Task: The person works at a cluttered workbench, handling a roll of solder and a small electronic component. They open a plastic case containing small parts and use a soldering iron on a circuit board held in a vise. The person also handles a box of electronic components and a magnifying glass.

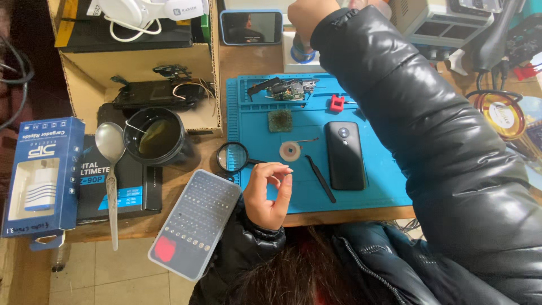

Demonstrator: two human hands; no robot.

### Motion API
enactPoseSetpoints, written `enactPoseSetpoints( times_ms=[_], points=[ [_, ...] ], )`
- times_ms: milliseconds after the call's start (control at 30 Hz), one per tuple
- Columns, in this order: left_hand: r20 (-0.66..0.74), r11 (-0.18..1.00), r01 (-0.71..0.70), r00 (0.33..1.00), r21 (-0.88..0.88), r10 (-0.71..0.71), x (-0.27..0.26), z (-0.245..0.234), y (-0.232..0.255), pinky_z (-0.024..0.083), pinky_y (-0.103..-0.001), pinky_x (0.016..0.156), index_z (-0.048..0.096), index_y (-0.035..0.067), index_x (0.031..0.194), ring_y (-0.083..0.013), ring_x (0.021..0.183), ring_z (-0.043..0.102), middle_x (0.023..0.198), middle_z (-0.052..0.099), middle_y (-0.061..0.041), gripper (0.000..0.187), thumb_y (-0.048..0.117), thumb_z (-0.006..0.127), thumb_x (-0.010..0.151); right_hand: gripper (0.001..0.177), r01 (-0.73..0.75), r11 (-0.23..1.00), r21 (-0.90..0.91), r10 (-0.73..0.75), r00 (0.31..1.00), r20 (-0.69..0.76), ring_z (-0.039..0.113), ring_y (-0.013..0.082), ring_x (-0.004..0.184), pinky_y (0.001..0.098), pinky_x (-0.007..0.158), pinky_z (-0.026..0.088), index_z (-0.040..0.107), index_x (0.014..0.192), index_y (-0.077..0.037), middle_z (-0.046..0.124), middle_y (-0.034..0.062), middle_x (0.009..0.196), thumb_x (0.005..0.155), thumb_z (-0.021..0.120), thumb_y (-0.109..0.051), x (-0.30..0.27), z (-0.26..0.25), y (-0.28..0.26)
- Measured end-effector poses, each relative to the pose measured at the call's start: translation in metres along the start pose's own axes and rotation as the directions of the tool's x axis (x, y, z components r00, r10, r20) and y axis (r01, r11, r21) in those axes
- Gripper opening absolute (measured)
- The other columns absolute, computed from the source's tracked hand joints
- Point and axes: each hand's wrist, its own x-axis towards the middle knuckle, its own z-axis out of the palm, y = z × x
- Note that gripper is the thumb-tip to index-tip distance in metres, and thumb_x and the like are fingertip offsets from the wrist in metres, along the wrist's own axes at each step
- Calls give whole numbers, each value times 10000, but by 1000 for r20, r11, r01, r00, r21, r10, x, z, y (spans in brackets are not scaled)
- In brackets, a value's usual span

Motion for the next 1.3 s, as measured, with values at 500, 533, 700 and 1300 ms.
enactPoseSetpoints(
  times_ms=[500,533,700,1300],
  points=[
    [-99,1000,-5,995,-18,3,2,3,1,526,-260,684,561,30,1027,-180,734,606,919,619,-119,108,105,549,950,491,341,854,394,-165,894,-416,675,315,815,396,650,562,676,1049,-55,684,127,936,626,886,-192,-136,-68,-60],
    [-142,997,-68,988,-19,65,2,3,-4,515,-249,598,577,22,977,-173,680,597,866,639,-95,79,84,574,928,457,325,792,516,-268,946,-185,687,321,820,437,682,569,698,1033,-92,699,101,946,637,880,-229,-158,-87,-71],
    [-212,995,-104,972,7,103,0,8,-8,498,-245,500,601,6,916,-170,624,588,790,649,-74,53,54,613,896,455,271,678,683,-416,908,53,686,317,844,473,723,593,662,1073,-96,657,116,1072,692,857,-252,-192,-83,-96],
    [-61,984,-38,997,173,49,7,13,-3,513,-239,586,581,67,985,-183,835,556,971,573,-53,101,81,641,905,215,301,338,892,-322,927,-191,648,275,695,446,602,532,625,859,-87,613,68,808,770,787,-197,-211,-62,-77]
  ],
)
